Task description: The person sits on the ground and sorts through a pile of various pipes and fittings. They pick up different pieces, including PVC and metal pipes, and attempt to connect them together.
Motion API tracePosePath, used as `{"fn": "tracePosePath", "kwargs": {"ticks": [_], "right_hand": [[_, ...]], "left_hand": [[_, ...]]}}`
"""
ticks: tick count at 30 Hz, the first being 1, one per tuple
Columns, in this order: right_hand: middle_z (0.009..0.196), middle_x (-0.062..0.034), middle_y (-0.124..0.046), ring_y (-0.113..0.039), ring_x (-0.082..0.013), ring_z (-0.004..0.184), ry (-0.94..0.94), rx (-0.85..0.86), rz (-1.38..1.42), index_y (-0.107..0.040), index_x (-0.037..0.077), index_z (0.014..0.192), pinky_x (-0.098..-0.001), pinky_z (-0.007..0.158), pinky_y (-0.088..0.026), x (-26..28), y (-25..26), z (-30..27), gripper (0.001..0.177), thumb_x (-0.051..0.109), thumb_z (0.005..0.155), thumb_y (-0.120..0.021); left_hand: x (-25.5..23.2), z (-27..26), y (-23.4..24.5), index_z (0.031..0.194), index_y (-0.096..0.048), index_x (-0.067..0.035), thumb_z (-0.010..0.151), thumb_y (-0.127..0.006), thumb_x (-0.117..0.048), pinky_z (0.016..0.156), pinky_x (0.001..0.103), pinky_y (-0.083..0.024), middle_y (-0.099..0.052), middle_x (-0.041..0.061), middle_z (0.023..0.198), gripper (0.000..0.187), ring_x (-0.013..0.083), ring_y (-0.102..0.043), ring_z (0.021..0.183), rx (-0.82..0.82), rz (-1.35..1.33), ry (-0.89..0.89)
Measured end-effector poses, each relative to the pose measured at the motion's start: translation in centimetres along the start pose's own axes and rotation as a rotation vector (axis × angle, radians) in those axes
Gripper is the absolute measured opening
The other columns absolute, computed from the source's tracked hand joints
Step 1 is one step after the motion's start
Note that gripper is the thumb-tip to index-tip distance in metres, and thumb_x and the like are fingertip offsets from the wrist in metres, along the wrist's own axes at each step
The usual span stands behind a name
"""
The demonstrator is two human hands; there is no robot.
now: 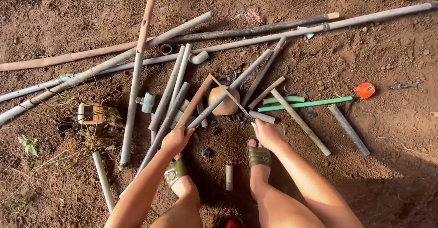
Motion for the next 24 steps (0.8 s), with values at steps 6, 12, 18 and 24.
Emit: {"fn": "tracePosePath", "kwargs": {"ticks": [6,12,18,24], "right_hand": [[0.067,-0.0201,-0.068,-0.07,-0.0337,0.068,-0.008,0.059,0.056,-0.055,0.007,0.113,-0.0451,0.067,-0.056,-0.1,0.2,-0.3,0.037,0.033,0.096,-0.035],[0.053,-0.0012,-0.068,-0.069,-0.0161,0.054,-0.076,0.185,0.116,-0.05,0.012,0.112,-0.0312,0.06,-0.058,-2.9,-2.2,0.4,0.038,0.038,0.095,-0.029],[0.071,-0.0192,-0.07,-0.071,-0.0292,0.068,-0.053,0.188,0.07,-0.048,0.004,0.122,-0.0441,0.071,-0.057,-0.7,0.0,-0.8,0.045,0.036,0.096,-0.031],[0.082,-0.024,-0.069,-0.069,-0.0361,0.078,-0.063,0.136,0.088,-0.052,0.003,0.121,-0.0485,0.073,-0.055,-0.4,0.8,-1.3,0.047,0.037,0.095,-0.033]], "left_hand": [[0.7,1.4,0.1,0.089,-0.062,0.0,0.095,-0.04,-0.053,0.057,0.035,-0.056,-0.066,0.019,0.067,0.057,0.0309,-0.068,0.065,-0.022,0.022,-0.08],[1.5,4.1,-1.5,0.095,-0.058,-0.001,0.092,-0.049,-0.045,0.047,0.027,-0.053,-0.065,0.013,0.065,0.045,0.0195,-0.066,0.056,0.164,-0.03,-0.075],[-0.2,2.9,0.8,0.119,-0.055,-0.003,0.088,-0.057,-0.041,0.068,0.04,-0.056,-0.065,0.022,0.102,0.049,0.0314,-0.068,0.087,0.229,-0.045,-0.037],[-1.3,1.3,1.3,0.125,-0.052,-0.001,0.088,-0.055,-0.046,0.071,0.039,-0.055,-0.063,0.022,0.108,0.058,0.0308,-0.067,0.089,0.241,-0.16,-0.044]]}}
Point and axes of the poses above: each hand's wrist, its own z-axis towards the middle knuckle, its own y-axis out of the back of the hand, x = y × z, the point moved 9 cm from there along z, towards the middle knuckle
